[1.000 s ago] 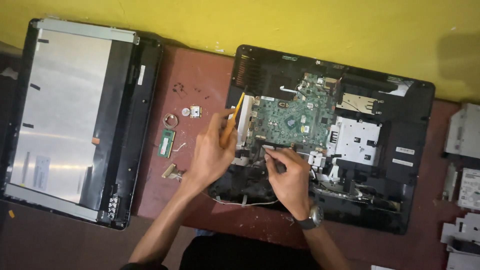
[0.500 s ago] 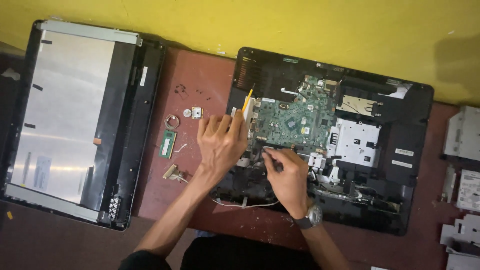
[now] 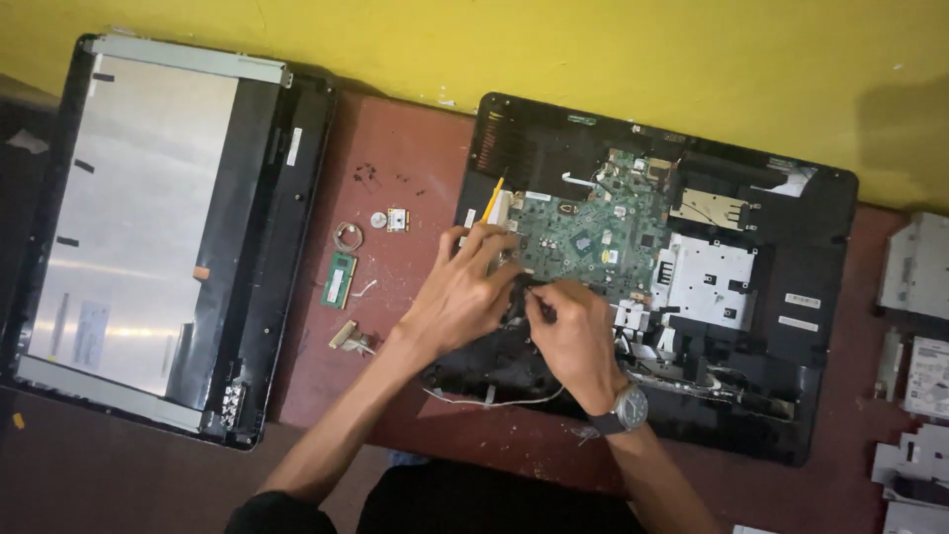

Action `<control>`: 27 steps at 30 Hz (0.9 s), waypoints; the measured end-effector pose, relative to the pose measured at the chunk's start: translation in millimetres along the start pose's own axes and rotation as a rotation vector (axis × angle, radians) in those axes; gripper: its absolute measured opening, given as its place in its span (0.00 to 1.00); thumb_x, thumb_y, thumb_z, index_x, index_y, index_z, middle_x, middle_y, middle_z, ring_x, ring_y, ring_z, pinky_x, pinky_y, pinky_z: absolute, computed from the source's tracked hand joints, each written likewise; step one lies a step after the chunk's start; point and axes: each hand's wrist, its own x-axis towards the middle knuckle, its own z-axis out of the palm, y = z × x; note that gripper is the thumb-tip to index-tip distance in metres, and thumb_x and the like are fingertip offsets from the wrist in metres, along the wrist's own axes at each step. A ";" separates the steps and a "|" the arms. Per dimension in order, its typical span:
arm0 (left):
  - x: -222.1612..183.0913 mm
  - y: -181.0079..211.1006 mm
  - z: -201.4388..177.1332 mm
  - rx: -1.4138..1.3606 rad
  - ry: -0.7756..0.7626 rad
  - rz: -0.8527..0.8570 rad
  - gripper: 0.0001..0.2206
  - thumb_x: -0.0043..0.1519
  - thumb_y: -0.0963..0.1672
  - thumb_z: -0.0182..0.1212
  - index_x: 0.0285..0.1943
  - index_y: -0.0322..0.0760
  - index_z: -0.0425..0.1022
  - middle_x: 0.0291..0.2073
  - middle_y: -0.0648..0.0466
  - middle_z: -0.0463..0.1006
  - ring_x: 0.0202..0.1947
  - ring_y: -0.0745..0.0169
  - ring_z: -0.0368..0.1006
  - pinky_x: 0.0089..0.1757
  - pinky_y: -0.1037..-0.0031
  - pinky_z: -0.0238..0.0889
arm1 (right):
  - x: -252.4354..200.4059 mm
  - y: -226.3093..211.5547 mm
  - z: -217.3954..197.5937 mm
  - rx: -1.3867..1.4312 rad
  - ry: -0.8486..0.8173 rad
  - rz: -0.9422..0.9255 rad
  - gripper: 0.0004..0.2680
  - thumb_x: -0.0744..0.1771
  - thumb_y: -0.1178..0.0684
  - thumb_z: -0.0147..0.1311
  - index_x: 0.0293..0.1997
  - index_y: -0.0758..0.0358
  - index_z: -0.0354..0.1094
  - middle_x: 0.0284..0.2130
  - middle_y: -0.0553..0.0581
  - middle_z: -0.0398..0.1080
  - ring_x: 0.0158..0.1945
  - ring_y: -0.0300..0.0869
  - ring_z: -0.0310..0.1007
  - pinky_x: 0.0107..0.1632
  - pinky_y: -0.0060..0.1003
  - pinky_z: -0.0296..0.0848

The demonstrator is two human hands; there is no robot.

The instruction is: Removing screws from a motherboard and disconnecting internal cables during computer disassembly.

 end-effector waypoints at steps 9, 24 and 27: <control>0.4 -6.4 17.8 0.043 0.026 0.024 0.01 0.54 0.39 0.67 0.32 0.35 0.80 0.36 0.51 0.76 0.51 0.51 0.70 0.52 0.56 0.54 | 11.1 -0.7 -19.4 0.046 -0.038 -0.024 0.04 0.65 0.59 0.63 0.38 0.68 0.78 0.28 0.60 0.75 0.33 0.51 0.78 0.30 0.39 0.77; 6.4 -5.9 8.7 0.058 -0.038 0.055 0.02 0.55 0.38 0.64 0.30 0.34 0.80 0.32 0.54 0.77 0.50 0.53 0.70 0.50 0.58 0.54 | 42.2 19.5 -30.1 -0.189 -0.153 -0.534 0.04 0.66 0.60 0.61 0.32 0.69 0.75 0.31 0.53 0.68 0.37 0.45 0.76 0.38 0.32 0.78; 10.6 -5.8 6.1 0.034 -0.053 0.066 0.03 0.55 0.38 0.64 0.29 0.33 0.80 0.30 0.53 0.77 0.47 0.54 0.70 0.49 0.60 0.54 | 39.5 24.2 -24.0 -0.213 -0.096 -0.596 0.05 0.66 0.62 0.59 0.30 0.68 0.72 0.31 0.56 0.66 0.37 0.47 0.75 0.38 0.35 0.77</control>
